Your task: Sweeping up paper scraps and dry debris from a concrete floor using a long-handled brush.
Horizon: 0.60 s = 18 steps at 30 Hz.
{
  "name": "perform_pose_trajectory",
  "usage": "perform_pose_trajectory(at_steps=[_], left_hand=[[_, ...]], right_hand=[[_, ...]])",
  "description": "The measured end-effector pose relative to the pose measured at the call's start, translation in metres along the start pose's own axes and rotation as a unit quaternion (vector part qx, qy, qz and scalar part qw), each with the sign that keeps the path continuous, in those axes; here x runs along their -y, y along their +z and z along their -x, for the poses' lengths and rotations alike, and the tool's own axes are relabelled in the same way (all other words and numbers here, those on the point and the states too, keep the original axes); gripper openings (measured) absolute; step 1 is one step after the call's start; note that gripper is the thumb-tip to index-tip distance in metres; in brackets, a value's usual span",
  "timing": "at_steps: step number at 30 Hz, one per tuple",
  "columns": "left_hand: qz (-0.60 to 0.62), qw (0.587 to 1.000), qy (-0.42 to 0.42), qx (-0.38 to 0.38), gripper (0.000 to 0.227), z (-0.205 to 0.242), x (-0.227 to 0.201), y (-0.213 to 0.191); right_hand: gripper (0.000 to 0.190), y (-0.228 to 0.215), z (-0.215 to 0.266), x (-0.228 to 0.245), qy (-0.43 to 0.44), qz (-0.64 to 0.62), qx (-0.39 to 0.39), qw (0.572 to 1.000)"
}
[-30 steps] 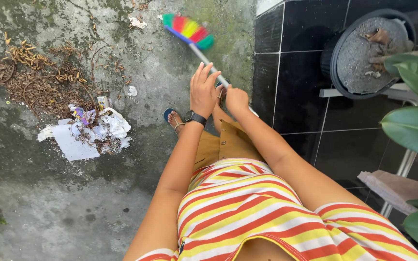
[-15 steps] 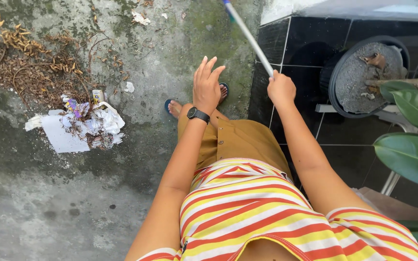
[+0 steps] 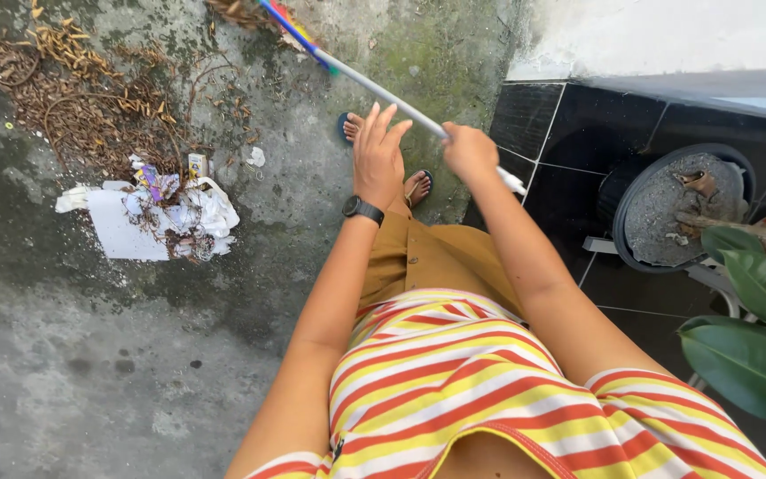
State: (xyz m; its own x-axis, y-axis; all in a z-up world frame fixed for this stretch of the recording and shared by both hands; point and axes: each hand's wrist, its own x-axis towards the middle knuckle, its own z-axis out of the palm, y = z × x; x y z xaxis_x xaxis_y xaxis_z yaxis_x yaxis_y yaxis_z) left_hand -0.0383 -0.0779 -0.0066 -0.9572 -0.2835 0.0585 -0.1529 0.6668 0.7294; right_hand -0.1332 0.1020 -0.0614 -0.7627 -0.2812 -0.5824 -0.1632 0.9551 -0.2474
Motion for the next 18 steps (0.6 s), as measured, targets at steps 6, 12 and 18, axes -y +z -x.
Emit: perform_pose_trajectory(at_steps=[6,12,18], left_hand=[[0.019,1.0,0.017,0.003,0.038,-0.057,0.016,-0.007],[0.009,0.999,0.034,0.019,0.038,-0.101,0.031,-0.013],[0.004,1.0,0.028,0.012,0.036,-0.125,0.042,-0.029]], right_hand=[[0.034,-0.07,0.022,-0.023,0.113,-0.032,-0.014,0.993],[0.032,-0.052,-0.072,-0.048,0.063,0.065,-0.123,0.988],[0.028,0.067,-0.158,-0.012,0.105,0.151,-0.099,0.978]])
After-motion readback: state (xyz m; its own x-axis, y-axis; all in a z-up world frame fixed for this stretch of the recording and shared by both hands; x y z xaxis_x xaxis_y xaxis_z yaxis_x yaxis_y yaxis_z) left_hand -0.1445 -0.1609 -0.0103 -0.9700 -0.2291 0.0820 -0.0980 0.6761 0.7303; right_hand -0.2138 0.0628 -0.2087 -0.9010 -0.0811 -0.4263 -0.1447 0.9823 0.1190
